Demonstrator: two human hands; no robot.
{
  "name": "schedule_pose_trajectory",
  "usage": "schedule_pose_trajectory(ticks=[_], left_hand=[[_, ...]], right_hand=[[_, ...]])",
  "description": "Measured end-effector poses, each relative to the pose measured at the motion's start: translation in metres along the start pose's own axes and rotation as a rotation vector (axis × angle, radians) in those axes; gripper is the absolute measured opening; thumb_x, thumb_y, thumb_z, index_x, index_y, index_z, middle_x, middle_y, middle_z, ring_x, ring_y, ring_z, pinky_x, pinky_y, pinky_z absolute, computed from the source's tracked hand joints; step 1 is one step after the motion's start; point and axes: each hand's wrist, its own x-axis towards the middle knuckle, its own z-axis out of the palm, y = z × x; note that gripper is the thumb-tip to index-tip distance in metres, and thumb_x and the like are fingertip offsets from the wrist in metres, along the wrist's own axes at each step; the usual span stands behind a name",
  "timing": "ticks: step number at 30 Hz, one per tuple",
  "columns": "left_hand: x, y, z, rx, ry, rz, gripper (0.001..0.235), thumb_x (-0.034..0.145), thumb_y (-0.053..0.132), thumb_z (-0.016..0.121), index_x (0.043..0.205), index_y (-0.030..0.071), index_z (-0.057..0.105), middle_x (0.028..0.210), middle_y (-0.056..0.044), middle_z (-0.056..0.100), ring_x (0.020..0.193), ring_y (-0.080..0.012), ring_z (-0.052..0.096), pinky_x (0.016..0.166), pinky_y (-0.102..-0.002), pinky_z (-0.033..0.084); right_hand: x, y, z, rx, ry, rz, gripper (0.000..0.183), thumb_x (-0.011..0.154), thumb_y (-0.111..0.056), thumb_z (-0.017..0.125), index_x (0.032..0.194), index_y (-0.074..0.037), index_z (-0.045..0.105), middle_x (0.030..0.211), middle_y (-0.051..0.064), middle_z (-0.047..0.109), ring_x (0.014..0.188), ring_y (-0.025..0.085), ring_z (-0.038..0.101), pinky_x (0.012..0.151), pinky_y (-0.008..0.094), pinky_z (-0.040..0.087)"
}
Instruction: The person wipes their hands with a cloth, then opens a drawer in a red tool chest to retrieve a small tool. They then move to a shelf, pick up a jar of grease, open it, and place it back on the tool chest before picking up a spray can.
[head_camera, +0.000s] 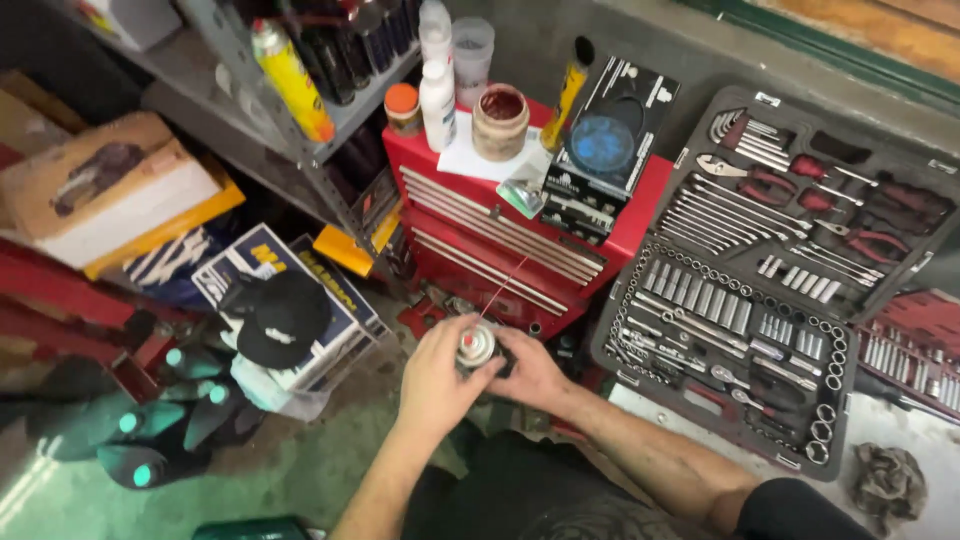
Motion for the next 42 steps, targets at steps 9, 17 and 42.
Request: schedule_pose_trajectory(ticks=[9,17,42], left_hand=[[0.178,-0.021,-0.039,-0.017,0.12,0.262,0.061,0.075,0.036,0.088,0.13,0.019,0.067,0.113,-0.008,0.072,0.11,-0.031,0.069,0.094,-0.044,0.055],[0.334,-0.024,-0.062,-0.129,0.105,0.472,0.058,0.077,0.037,0.089,0.129,0.022,0.068,0.118,-0.002,0.07,0.113,-0.0253,0.069,0.096,-0.04,0.055],[0.576,-0.088,0.084,0.174,-0.376,0.216,0.048,0.088,0.023,0.075,0.124,0.019,0.044,0.125,-0.011,0.056,0.112,-0.0411,0.068,0.094,-0.051,0.058]], right_hand=[[0.155,-0.03,-0.061,-0.075,0.098,0.042,0.084,0.077,-0.03,0.083,0.146,0.002,0.049,0.133,0.032,0.059,0.124,0.051,0.057,0.106,0.059,0.046],[0.259,-0.019,-0.111,-0.025,0.318,0.078,0.077,0.082,-0.01,0.068,0.154,-0.002,0.043,0.144,0.024,0.056,0.133,0.041,0.055,0.106,0.047,0.052],[0.372,0.015,-0.152,-0.517,0.286,0.431,0.064,0.092,-0.037,0.069,0.145,-0.004,0.054,0.142,0.017,0.061,0.126,0.037,0.062,0.104,0.047,0.051]])
